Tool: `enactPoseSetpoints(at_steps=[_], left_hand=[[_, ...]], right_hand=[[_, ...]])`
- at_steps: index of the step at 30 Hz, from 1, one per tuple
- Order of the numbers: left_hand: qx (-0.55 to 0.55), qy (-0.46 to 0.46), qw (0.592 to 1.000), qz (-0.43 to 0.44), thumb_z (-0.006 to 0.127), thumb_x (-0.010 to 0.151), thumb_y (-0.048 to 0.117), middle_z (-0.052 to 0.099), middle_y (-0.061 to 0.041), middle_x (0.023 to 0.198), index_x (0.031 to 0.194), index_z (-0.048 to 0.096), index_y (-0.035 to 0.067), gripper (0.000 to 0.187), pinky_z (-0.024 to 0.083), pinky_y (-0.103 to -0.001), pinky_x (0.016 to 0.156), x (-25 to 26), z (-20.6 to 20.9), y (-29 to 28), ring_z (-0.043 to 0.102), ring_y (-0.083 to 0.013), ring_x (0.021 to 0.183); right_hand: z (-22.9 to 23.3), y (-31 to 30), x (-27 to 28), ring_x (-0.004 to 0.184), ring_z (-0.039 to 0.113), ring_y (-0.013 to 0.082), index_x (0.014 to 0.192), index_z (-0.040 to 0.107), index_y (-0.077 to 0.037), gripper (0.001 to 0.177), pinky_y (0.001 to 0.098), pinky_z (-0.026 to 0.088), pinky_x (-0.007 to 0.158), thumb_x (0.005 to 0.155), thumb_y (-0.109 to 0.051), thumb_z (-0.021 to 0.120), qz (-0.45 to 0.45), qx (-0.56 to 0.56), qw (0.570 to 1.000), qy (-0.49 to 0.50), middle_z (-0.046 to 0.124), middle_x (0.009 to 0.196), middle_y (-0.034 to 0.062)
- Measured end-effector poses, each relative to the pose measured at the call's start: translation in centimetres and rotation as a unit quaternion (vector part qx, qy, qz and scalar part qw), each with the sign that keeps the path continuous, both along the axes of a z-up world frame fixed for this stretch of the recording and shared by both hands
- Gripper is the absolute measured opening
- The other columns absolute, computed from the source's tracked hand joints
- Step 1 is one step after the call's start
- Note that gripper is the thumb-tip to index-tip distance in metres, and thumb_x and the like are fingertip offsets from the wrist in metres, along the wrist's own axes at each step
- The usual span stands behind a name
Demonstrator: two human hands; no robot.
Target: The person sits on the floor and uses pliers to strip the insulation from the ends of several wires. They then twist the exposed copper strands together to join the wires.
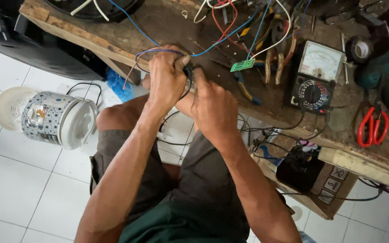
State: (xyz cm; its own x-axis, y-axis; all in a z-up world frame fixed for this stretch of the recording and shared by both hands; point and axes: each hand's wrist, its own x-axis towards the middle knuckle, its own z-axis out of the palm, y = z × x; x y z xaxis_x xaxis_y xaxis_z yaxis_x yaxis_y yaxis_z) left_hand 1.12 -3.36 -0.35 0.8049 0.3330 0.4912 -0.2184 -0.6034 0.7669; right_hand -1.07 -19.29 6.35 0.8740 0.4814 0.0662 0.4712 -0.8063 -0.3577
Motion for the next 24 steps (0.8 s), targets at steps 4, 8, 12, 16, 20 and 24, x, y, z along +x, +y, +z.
enactPoseSetpoints(at_steps=[4, 8, 12, 16, 20, 24], left_hand=[[-0.005, 0.000, 1.000, -0.010, 0.083, 0.098, 0.007, 0.073, -0.030, 0.085, 0.080, 0.072, -0.006, 0.024, 0.054, -0.068, 0.080, -0.1, 1.0, 0.2, 0.068, -0.0618, 0.088], [0.000, 0.019, 1.000, -0.017, 0.080, 0.100, 0.010, 0.072, -0.028, 0.087, 0.083, 0.073, -0.004, 0.023, 0.054, -0.068, 0.081, -0.2, 0.8, 0.3, 0.069, -0.0607, 0.091], [-0.005, 0.075, 0.996, -0.047, 0.080, 0.103, 0.014, 0.076, -0.021, 0.091, 0.088, 0.078, 0.001, 0.020, 0.057, -0.062, 0.087, -0.3, 0.4, 1.2, 0.073, -0.0546, 0.098], [0.031, 0.019, 0.993, -0.115, 0.056, 0.106, -0.005, 0.075, -0.019, 0.118, 0.135, 0.057, -0.007, 0.028, 0.053, -0.050, 0.100, -2.9, 2.8, 2.7, 0.072, -0.0391, 0.111], [0.039, 0.091, 0.995, -0.011, 0.081, 0.095, 0.002, 0.072, -0.019, 0.119, 0.130, 0.073, 0.003, 0.036, 0.048, -0.056, 0.107, -5.0, 1.5, 2.1, 0.068, -0.0457, 0.120], [0.030, 0.046, 0.998, 0.003, 0.088, 0.097, 0.015, 0.073, -0.007, 0.108, 0.122, 0.077, 0.011, 0.027, 0.047, -0.047, 0.098, -5.4, 1.6, 0.8, 0.069, -0.0344, 0.109]], right_hand=[[0.0, 0.2, 0.2, 0.086, 0.078, 0.0586, 0.150, 0.062, -0.016, 0.048, 0.0728, 0.062, 0.075, 0.104, -0.014, 0.050, -0.003, 0.019, 0.999, 0.046, 0.079, 0.100, 0.0243], [0.4, 0.8, -0.4, 0.089, 0.079, 0.0555, 0.153, 0.058, -0.016, 0.048, 0.0713, 0.063, 0.078, 0.105, -0.015, 0.051, -0.023, 0.004, 0.997, 0.071, 0.080, 0.101, 0.0232], [0.3, 0.7, -0.3, 0.092, 0.077, 0.0590, 0.161, 0.052, -0.017, 0.058, 0.0735, 0.062, 0.082, 0.103, -0.016, 0.054, -0.044, -0.033, 0.994, 0.095, 0.078, 0.109, 0.0254], [-0.3, 0.4, 0.0, 0.086, 0.070, 0.0605, 0.162, 0.051, -0.013, 0.068, 0.0729, 0.049, 0.067, 0.094, -0.005, 0.056, -0.023, -0.027, 0.999, 0.041, 0.076, 0.104, 0.0238], [-0.4, 0.9, -0.4, 0.086, 0.078, 0.0571, 0.156, 0.059, -0.005, 0.053, 0.0687, 0.064, 0.072, 0.104, -0.009, 0.055, -0.008, 0.033, 0.998, 0.049, 0.078, 0.102, 0.0290], [-0.3, 0.6, -0.6, 0.089, 0.079, 0.0567, 0.155, 0.061, -0.006, 0.049, 0.0697, 0.064, 0.074, 0.107, -0.011, 0.050, 0.014, 0.053, 0.998, 0.042, 0.079, 0.103, 0.0292]])
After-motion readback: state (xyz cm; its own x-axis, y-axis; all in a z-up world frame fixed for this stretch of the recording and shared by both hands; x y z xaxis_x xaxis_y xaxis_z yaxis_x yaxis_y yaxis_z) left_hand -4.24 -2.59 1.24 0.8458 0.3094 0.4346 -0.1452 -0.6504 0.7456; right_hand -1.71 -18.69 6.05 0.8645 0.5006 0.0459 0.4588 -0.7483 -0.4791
